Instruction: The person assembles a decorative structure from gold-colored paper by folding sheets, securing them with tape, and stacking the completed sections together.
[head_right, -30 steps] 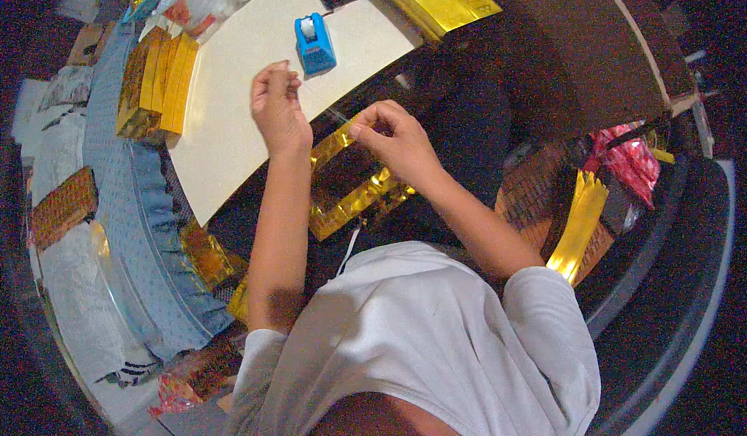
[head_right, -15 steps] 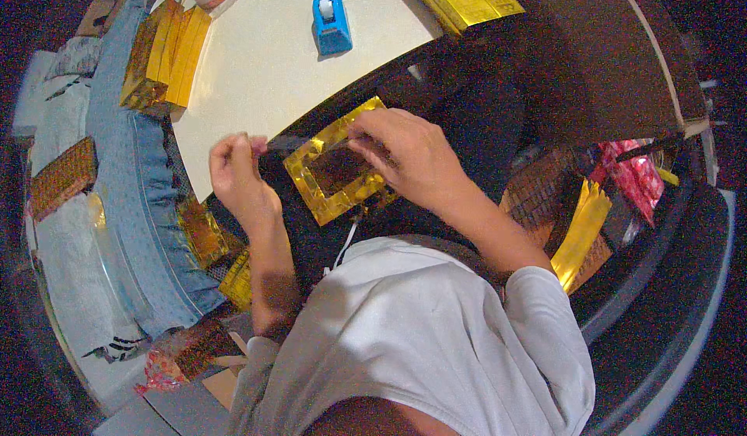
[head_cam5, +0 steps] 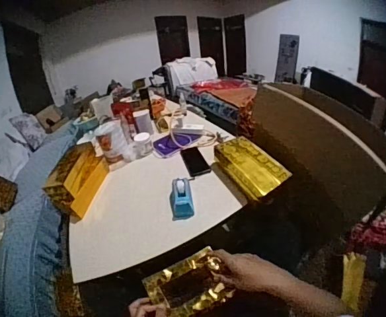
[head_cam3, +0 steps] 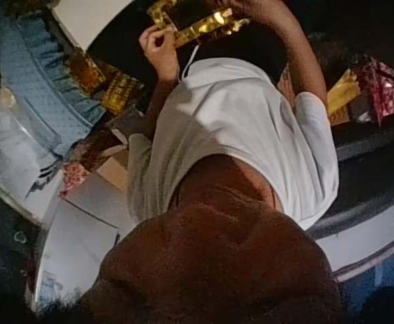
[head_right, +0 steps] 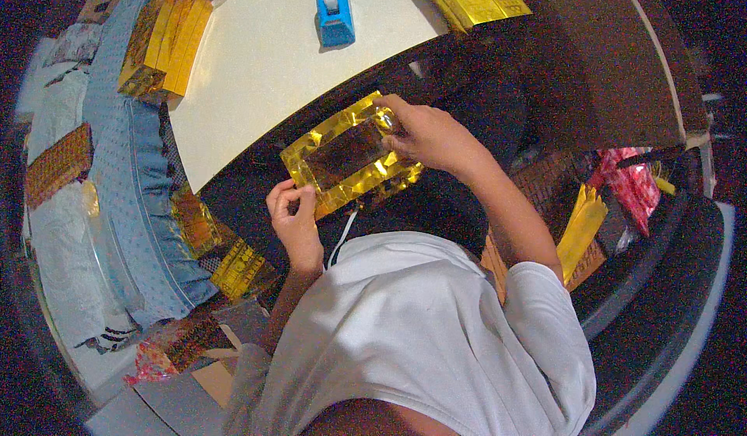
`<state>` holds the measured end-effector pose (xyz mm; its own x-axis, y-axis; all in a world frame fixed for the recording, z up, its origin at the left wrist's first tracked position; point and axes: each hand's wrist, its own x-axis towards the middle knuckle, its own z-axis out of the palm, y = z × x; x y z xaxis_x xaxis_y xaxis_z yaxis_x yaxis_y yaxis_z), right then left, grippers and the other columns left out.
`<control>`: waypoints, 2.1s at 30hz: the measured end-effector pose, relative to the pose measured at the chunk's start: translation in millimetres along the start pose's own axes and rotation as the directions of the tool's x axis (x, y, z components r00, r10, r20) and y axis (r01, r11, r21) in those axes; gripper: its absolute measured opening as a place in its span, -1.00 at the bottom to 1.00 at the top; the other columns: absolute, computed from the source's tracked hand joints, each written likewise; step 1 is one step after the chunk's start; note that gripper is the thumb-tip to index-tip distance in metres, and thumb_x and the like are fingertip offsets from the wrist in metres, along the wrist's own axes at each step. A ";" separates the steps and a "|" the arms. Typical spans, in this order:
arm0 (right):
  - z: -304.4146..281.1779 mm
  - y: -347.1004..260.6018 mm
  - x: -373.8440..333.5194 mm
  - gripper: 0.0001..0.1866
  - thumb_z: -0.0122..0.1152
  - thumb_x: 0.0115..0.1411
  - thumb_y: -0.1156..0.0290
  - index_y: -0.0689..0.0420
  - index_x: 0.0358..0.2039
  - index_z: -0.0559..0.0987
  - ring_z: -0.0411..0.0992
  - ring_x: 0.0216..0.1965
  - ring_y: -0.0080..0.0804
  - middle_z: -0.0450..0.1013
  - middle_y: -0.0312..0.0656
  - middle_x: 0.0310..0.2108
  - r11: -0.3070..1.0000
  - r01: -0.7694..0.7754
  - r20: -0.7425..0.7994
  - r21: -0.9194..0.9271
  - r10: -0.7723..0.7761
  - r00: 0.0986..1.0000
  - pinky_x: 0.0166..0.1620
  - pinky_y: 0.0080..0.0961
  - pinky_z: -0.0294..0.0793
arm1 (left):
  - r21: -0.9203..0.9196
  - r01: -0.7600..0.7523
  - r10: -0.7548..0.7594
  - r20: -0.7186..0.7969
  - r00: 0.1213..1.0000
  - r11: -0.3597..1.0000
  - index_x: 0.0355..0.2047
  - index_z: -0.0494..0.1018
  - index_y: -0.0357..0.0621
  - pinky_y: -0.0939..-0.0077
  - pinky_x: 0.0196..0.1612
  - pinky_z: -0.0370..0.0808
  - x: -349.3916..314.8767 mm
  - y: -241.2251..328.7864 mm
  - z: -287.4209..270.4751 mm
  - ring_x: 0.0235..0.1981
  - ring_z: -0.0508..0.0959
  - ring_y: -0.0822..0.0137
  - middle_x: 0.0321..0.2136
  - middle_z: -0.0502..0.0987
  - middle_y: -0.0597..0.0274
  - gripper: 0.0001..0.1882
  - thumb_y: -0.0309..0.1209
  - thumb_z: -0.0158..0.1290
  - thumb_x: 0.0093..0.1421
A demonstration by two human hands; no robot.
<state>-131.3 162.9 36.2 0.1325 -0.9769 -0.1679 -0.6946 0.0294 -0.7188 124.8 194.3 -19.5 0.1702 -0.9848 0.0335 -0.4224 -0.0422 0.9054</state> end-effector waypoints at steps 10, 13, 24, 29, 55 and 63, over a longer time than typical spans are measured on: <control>26.6 16.0 0.5 -0.51 0.18 0.16 0.52 0.05 0.11 0.31 0.46 -0.42 -0.19 0.44 -0.09 -0.41 0.998 0.002 -0.056 0.059 0.001 0.998 -0.34 -0.31 0.45 | 0.025 -0.026 0.026 0.017 1.000 0.999 -0.52 0.45 -0.21 0.44 0.04 0.28 1.5 -10.2 2.9 -0.06 0.37 0.31 -0.13 0.35 0.14 -0.88 -0.51 0.17 0.11; 27.2 13.4 -0.3 -0.51 0.19 0.15 0.52 0.06 0.09 0.32 0.45 -0.38 -0.18 0.43 -0.08 -0.42 0.999 0.029 -0.076 0.025 -0.027 0.997 -0.32 -0.30 0.45 | 0.062 -0.054 0.054 0.010 0.999 0.997 -0.53 0.44 -0.21 0.43 0.05 0.28 1.7 -10.9 3.0 -0.06 0.37 0.29 -0.13 0.35 0.14 -0.87 -0.52 0.17 0.10; 23.7 10.3 -3.8 -0.54 0.19 0.10 0.55 0.03 0.04 0.38 0.41 -0.34 -0.17 0.41 -0.12 -0.43 0.997 0.081 -0.088 0.020 -0.079 0.993 -0.25 -0.30 0.43 | 0.111 -0.140 0.138 0.030 0.990 0.984 -0.54 0.38 -0.21 0.34 0.08 0.26 3.4 -6.4 5.3 -0.06 0.38 0.16 -0.15 0.35 0.09 -0.83 -0.53 0.20 0.01; 25.5 11.9 -5.3 -0.55 0.17 0.09 0.55 0.02 0.02 0.40 0.40 -0.31 -0.14 0.40 -0.13 -0.43 0.992 0.129 -0.094 -0.014 -0.130 0.987 -0.24 -0.28 0.43 | 0.137 -0.171 0.167 0.036 0.985 0.976 -0.52 0.38 -0.20 0.30 0.09 0.25 3.6 -3.7 5.5 -0.04 0.37 0.13 -0.16 0.34 0.07 -0.82 -0.56 0.21 -0.01; 27.1 13.6 -6.5 -0.55 0.26 0.03 0.36 0.02 -0.03 0.41 0.48 -0.23 -0.02 0.49 -0.03 -0.30 0.970 0.073 -0.143 -0.234 -0.108 0.984 -0.19 -0.12 0.48 | 0.202 -0.196 0.172 0.132 0.976 0.959 -0.48 0.31 -0.16 0.24 0.15 0.17 10.4 -8.3 2.7 -0.02 0.29 0.06 -0.15 0.26 0.02 -0.75 -0.57 0.21 -0.06; 20.2 15.1 -7.3 -0.47 0.28 0.07 0.27 -0.03 0.05 0.34 0.50 -0.28 0.00 0.50 0.01 -0.35 0.995 -0.039 -0.138 -0.090 0.026 0.990 -0.25 -0.15 0.50 | 0.066 0.019 -0.028 0.140 0.990 0.998 -0.28 0.26 -0.19 0.40 0.07 0.21 8.1 -23.1 1.1 -0.07 0.29 0.22 -0.17 0.23 0.09 -0.66 -0.57 0.19 0.01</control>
<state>-128.5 174.7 12.9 0.0153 -0.9956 -0.0921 -0.7601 0.0483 -0.6480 134.9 187.2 -40.7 0.0557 -0.9971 -0.0511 -0.4772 -0.0715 0.8759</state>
